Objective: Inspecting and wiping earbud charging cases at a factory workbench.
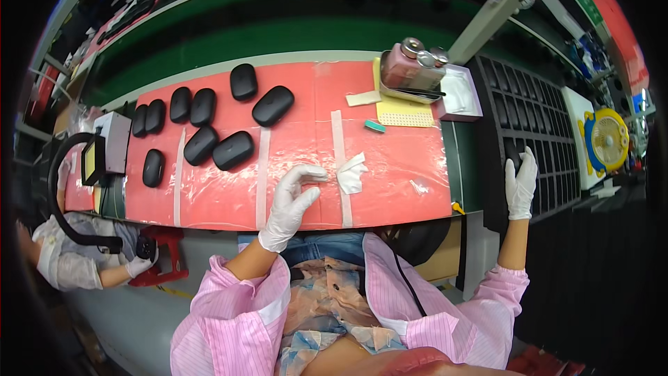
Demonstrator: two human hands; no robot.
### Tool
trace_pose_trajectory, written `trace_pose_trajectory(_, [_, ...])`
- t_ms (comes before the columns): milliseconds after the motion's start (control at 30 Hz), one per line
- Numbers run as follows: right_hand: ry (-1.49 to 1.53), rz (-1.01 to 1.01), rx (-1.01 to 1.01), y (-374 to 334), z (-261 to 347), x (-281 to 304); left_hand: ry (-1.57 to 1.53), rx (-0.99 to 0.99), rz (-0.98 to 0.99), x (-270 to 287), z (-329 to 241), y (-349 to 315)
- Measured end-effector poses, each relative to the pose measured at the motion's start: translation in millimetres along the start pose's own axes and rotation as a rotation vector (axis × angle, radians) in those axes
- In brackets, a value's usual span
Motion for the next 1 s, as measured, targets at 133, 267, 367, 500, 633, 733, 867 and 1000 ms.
trace_pose_trajectory(133, [-0.183,0.274,-0.030,-11,28,10,0.477,0.004,0.515,-3,-59,14])
trace_pose_trajectory(267, [-0.600,0.356,-0.038,-6,55,27,0.960,-0.025,0.907,4,-110,75])
trace_pose_trajectory(367, [-0.372,0.014,0.254,-3,114,23,1.292,-0.134,0.879,12,-107,160])
trace_pose_trajectory(500, [0.522,0.030,0.315,-3,204,-10,1.566,-0.090,0.638,11,-60,296])
trace_pose_trajectory(633, [0.631,-0.191,0.346,-14,213,-67,1.728,0.153,0.364,-21,-10,403])
trace_pose_trajectory(733, [0.691,-0.214,0.180,-10,208,-74,1.706,0.142,0.155,-14,18,460])
trace_pose_trajectory(867, [0.723,-0.182,0.247,-11,221,-71,1.943,-0.033,-0.223,6,65,504])
trace_pose_trajectory(1000, [0.728,-0.160,0.154,-9,209,-72,1.791,0.066,-0.137,7,92,528])
Point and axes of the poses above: each hand's wrist, its own y-axis towards the middle knuckle, its own x-axis out of the back of the hand, z = x × y, the point moved 3 cm from there along y, towards the middle knuckle, and after that the axes turned 8 degrees about -x, right-handed, at the moved point
